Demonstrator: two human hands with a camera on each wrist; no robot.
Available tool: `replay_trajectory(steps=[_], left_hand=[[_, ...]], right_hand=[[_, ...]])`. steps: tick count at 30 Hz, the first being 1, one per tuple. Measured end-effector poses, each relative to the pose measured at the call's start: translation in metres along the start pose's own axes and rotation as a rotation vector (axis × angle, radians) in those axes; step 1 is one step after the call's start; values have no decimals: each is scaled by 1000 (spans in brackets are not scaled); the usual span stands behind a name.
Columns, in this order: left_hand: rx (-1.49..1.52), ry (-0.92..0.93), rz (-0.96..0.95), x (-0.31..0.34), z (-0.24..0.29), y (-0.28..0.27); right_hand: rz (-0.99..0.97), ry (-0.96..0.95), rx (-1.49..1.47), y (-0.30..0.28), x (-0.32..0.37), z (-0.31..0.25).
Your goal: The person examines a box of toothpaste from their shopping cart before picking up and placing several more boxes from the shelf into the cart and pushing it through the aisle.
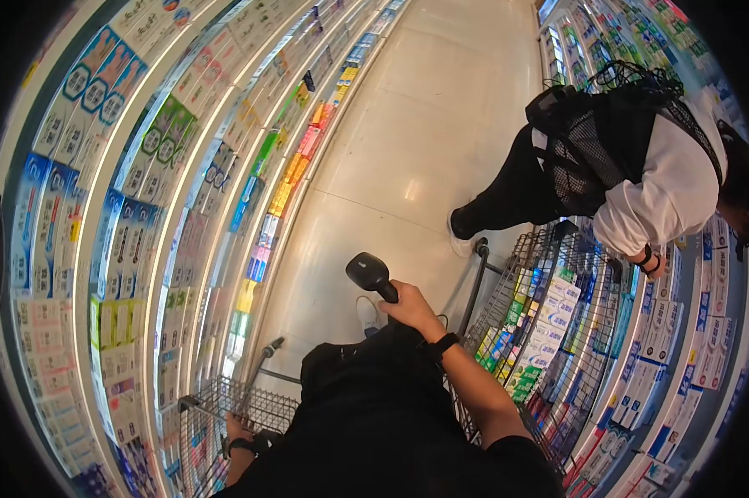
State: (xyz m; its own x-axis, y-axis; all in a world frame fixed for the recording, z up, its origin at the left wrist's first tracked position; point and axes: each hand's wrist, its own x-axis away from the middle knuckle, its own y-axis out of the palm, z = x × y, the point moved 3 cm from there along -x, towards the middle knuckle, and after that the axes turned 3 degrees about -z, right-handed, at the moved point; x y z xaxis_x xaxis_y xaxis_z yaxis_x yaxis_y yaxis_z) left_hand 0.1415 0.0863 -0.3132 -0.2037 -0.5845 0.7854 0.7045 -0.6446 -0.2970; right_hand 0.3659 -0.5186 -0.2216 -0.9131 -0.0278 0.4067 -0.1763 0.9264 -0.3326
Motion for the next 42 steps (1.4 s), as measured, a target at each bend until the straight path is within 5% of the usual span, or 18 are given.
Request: replay_trajectory(steps=[1, 7, 14, 22, 26, 33, 42], left_hand=[[-39, -31, 3, 10, 2, 8], [-658, -158, 144, 7, 6, 23], [-1080, -165, -74, 28, 34, 69], [-1320, -126, -163, 3, 129, 151], [-1439, -100, -221, -20, 172, 206], [-1416, -131, -234, -27, 180, 226], [-1295, -247, -223, 17, 110, 191]], right_hand=[[-7, 143, -80, -7, 10, 6], [307, 254, -185, -30, 76, 29], [447, 448, -172, -39, 99, 23], [619, 558, -290, -10, 96, 6], [515, 692, -264, -4, 77, -9], [524, 422, -98, -27, 6, -32], [281, 291, -35, -107, -121, -77]])
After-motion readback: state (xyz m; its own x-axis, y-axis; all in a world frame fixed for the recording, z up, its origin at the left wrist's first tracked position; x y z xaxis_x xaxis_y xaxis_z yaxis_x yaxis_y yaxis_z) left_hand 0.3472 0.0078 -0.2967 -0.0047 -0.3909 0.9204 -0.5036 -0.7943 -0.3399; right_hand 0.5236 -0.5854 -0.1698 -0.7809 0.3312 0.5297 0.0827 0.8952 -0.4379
